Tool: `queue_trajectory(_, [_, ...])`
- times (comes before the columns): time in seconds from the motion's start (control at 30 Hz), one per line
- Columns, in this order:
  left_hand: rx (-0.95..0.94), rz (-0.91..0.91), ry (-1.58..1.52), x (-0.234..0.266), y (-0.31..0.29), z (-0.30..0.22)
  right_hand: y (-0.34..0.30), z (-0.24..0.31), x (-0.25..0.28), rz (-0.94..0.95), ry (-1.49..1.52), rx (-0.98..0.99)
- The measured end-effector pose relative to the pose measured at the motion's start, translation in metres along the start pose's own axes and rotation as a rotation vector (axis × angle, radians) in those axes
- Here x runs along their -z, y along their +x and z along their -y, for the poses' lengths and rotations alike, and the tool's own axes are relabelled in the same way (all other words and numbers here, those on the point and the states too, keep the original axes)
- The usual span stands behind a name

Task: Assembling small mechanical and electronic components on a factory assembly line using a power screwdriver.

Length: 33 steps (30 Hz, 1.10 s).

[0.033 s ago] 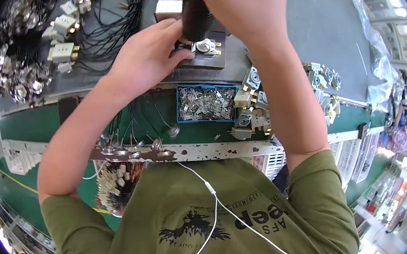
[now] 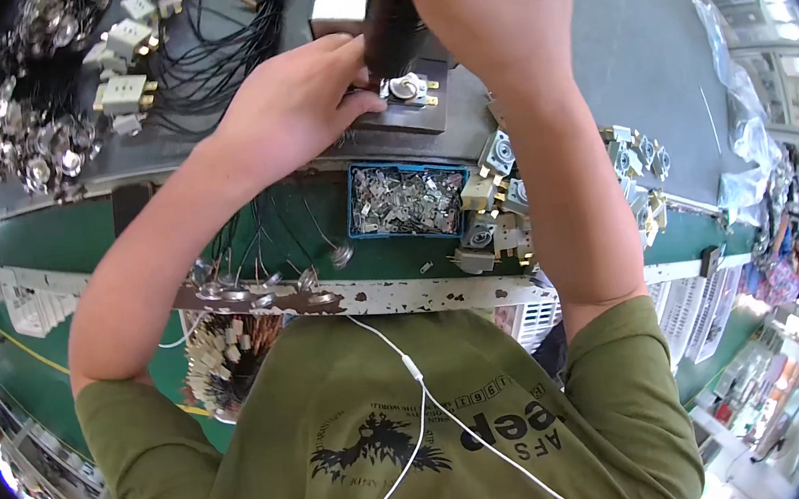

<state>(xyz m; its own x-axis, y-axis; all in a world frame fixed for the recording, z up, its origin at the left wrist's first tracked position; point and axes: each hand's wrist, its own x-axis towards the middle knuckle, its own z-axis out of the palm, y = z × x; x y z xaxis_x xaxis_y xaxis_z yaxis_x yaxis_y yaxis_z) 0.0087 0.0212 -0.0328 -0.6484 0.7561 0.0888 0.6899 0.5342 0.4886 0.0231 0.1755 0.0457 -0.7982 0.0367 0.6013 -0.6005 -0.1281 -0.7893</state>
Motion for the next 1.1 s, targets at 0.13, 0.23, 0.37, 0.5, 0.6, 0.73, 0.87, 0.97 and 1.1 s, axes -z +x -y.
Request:
queue_trajectory(0.13, [0.016, 0.147, 0.089, 0.009, 0.003, -0.001, -0.009, -0.001, -0.013, -0.070, 0.048, -0.006])
queue_trajectory(0.23, [0.041, 0.219, 0.067, 0.012, 0.006, -0.003, 0.004, -0.020, -0.002, 0.014, 0.066, 0.300])
queue_trajectory(0.37, [0.066, 0.224, 0.038, 0.012, 0.005, -0.003, 0.001, -0.018, -0.003, 0.023, 0.055, 0.336])
queue_trajectory(0.5, [0.051, 0.195, 0.035, 0.013, 0.006, -0.006, 0.004, -0.019, -0.001, -0.030, 0.028, 0.149])
queue_trajectory(0.6, [0.006, 0.132, 0.025, 0.003, 0.003, 0.003, 0.004, -0.024, -0.003, 0.034, 0.049, 0.311])
queue_trajectory(0.73, [0.045, 0.154, 0.012, 0.002, 0.002, 0.007, -0.014, -0.011, -0.022, -0.096, 0.015, 0.082])
queue_trajectory(0.87, [-0.338, -0.177, 0.159, -0.011, 0.002, 0.003, 0.004, 0.047, 0.038, -0.100, -0.381, 0.158])
queue_trajectory(0.97, [-0.378, -0.096, 0.206, -0.003, 0.007, -0.002, 0.006, 0.048, 0.053, -0.229, -0.532, 0.179])
queue_trajectory(1.1, [-0.365, -0.063, 0.060, -0.001, -0.009, 0.007, 0.007, 0.041, 0.101, -0.240, -0.689, 0.052])
